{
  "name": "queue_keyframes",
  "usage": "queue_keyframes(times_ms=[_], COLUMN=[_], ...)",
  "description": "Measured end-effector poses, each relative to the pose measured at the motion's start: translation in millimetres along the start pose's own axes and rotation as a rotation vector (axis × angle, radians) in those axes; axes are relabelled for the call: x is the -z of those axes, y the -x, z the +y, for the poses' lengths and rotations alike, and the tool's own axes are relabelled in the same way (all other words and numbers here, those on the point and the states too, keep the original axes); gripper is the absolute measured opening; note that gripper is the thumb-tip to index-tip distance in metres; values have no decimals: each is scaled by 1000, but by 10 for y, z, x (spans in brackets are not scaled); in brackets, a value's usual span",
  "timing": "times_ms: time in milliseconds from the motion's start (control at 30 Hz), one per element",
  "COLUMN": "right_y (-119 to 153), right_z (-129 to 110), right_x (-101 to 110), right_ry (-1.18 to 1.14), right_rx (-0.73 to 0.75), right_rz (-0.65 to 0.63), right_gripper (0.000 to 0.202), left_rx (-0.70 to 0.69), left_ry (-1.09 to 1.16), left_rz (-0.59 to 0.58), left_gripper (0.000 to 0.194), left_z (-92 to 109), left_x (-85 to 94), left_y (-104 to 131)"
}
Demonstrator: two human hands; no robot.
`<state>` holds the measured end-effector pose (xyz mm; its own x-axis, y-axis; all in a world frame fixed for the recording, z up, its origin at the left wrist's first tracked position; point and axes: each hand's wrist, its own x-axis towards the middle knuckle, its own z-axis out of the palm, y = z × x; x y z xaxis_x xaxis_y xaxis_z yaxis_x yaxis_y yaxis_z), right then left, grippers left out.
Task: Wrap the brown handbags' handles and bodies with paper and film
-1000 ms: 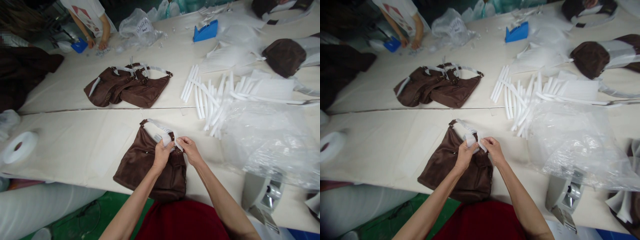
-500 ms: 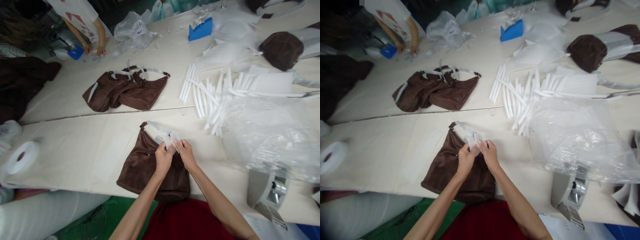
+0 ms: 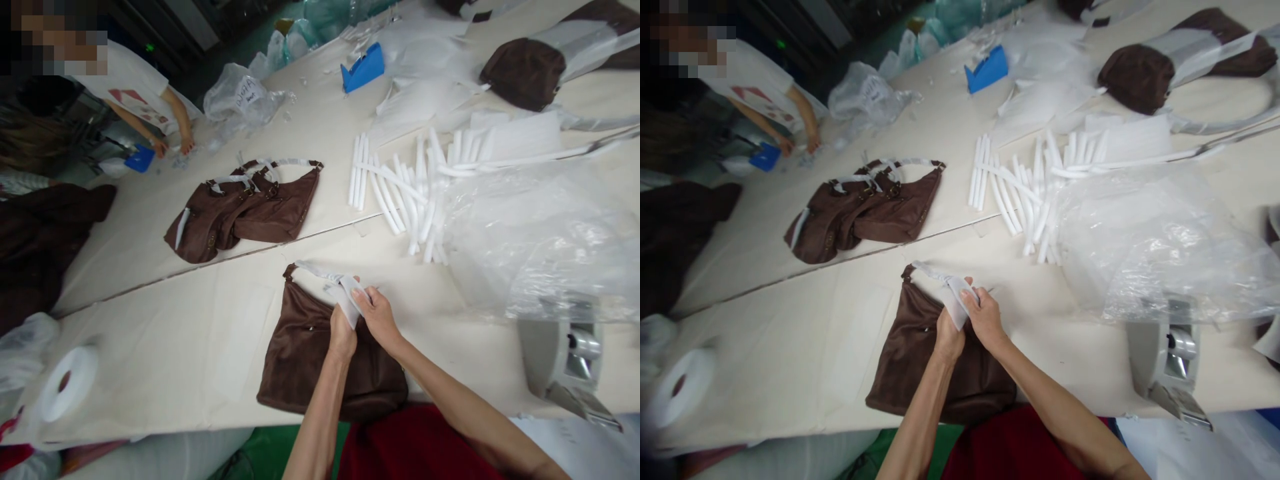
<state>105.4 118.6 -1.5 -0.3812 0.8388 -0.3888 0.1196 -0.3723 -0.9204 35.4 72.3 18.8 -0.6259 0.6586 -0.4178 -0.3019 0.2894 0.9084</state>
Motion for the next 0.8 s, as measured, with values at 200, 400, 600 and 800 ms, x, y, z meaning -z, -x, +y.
queue_keyframes(times_ms=[200, 400, 600, 800], right_y=[31, 55, 70, 72], right_z=[-30, 2, 52, 34], right_x=[-52, -77, -58, -17], right_ry=[174, 357, 571, 484], right_rx=[-8, 57, 77, 34], right_rz=[39, 42, 3, -14], right_gripper=[34, 30, 32, 30], left_rx=[5, -24, 61, 99], left_ry=[-97, 0, 114, 181], left_rz=[-9, 15, 93, 143], left_gripper=[43, 62, 46, 43], left_z=[108, 83, 32, 4], left_x=[-129, -135, -157, -226], left_y=[129, 120, 22, 4])
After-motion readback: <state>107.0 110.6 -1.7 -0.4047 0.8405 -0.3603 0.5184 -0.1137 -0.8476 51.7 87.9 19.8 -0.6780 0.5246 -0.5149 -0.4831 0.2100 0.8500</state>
